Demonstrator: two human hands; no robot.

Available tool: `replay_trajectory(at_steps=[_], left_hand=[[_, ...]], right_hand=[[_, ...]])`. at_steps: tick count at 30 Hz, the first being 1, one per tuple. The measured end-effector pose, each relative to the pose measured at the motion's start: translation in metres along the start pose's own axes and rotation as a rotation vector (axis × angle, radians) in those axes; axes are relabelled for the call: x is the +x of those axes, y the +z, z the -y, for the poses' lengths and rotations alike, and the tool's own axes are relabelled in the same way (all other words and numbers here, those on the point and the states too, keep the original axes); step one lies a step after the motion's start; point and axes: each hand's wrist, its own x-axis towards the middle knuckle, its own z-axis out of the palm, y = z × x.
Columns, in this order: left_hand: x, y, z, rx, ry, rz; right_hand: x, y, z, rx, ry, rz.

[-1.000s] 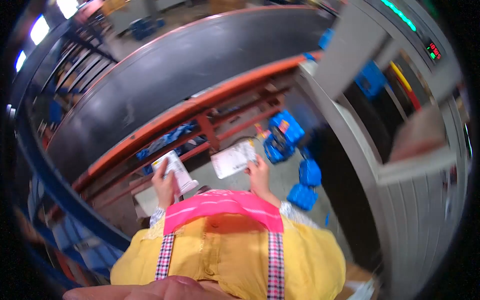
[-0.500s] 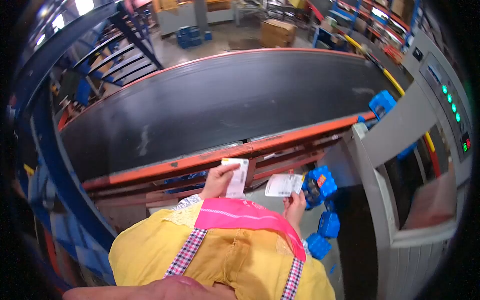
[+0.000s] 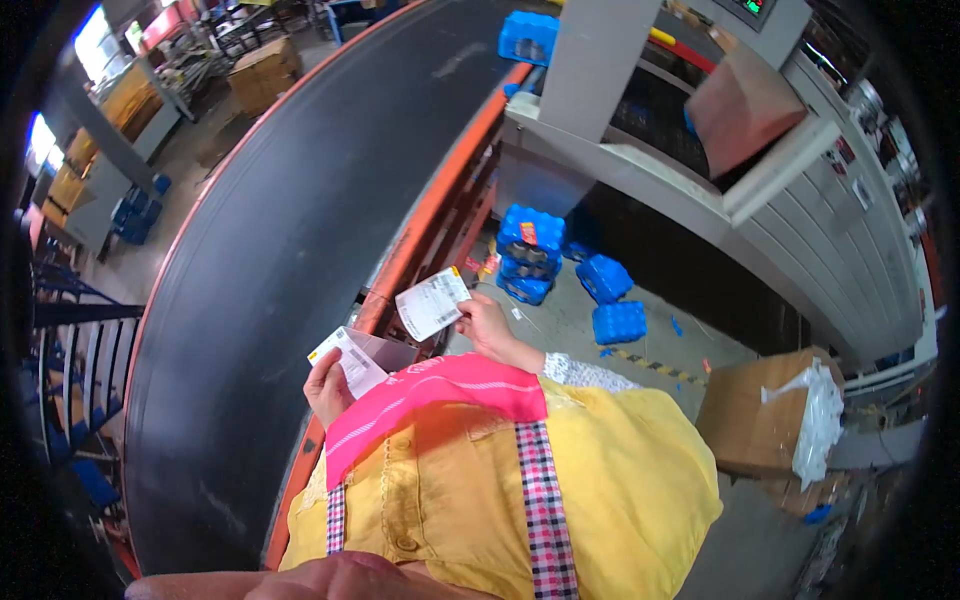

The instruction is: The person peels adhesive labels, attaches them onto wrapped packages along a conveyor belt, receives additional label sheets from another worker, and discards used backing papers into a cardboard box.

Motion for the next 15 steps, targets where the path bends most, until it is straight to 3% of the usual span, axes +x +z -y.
replay_trajectory(at_steps=[4,7,15], left_hand=[[0.016,-0.003,0.001,0.120,-0.083,0.038],[0.022,0.001,0.008,0.183,-0.129,0.089],[0.035,0.040,0.022,0.170,-0.182,0.197]], right_hand=[[0.018,-0.006,-0.005,-0.026,-0.008,0.036],[0.021,-0.010,0.000,-0.025,0.049,-0.064],[0.032,-0.036,0.024,0.011,0.093,-0.117]])
